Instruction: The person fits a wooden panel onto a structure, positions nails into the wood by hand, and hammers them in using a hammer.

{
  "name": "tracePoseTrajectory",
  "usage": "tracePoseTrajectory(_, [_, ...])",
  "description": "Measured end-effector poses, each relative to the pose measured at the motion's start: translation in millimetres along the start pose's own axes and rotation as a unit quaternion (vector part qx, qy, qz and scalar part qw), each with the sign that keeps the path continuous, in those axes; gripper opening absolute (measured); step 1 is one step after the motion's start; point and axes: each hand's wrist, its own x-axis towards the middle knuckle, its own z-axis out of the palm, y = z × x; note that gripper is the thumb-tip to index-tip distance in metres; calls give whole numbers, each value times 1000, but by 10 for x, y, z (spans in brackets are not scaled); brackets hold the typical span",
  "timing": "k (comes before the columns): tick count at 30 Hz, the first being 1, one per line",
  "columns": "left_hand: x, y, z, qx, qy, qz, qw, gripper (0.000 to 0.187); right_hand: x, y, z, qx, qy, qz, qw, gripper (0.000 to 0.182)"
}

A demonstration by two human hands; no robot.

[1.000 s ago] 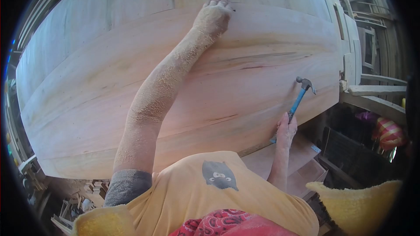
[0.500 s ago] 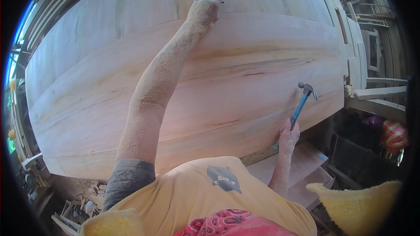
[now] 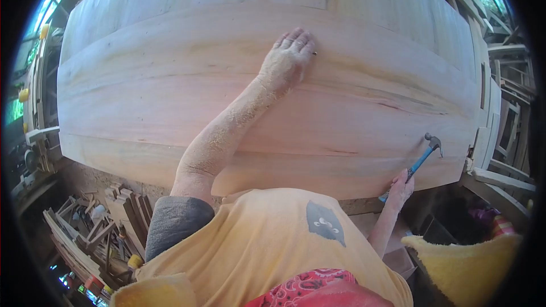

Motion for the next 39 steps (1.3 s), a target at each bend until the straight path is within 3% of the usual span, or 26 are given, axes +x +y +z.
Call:
tracePoseTrajectory(10, [-446, -1269, -525, 112, 71, -102, 986, 34, 65, 60, -6, -13, -6, 12, 1000, 37])
tracePoseTrajectory(13, [-357, -1458, -609, 110, 126, -116, 979, 27, 48, 48, -7, -19, 4, 11, 1000, 37])
tracePoseTrajectory(17, [-109, -1407, -459, 126, 130, -98, 979, 25, 28, 31, 15, 3, 8, 5, 1000, 38])
tracePoseTrajectory(25, [596, -1103, -138, 33, 105, -14, 994, 24, 23, 28, 12, -8, 15, 3, 1000, 37])
tracePoseTrajectory(28, [756, -927, 77, 63, 160, -28, 985, 26, -10, -59, 8, 0, 14, 15, 1000, 37])
tracePoseTrajectory(30, [670, -621, 65, 16, 47, -22, 999, 28, 11, -41, 20, -7, 16, 14, 1000, 37])
tracePoseTrajectory(32, [463, -243, 136, 25, 37, 46, 998, 31, 100, 43, 25, -16, 11, -6, 1000, 38])
tracePoseTrajectory(34, [219, 207, 118, 31, -36, 89, 995, 36, 86, 133, 6, -23, 8, -13, 1000, 38])
tracePoseTrajectory(36, [-122, 609, 189, -5, -17, 104, 994, 41, 81, 80, 7, -23, 7, -15, 1000, 39])
tracePoseTrajectory(39, [-519, 960, -4, -19, -81, 131, 988, 44, 126, 89, 5, -31, 1, 6, 999, 41])
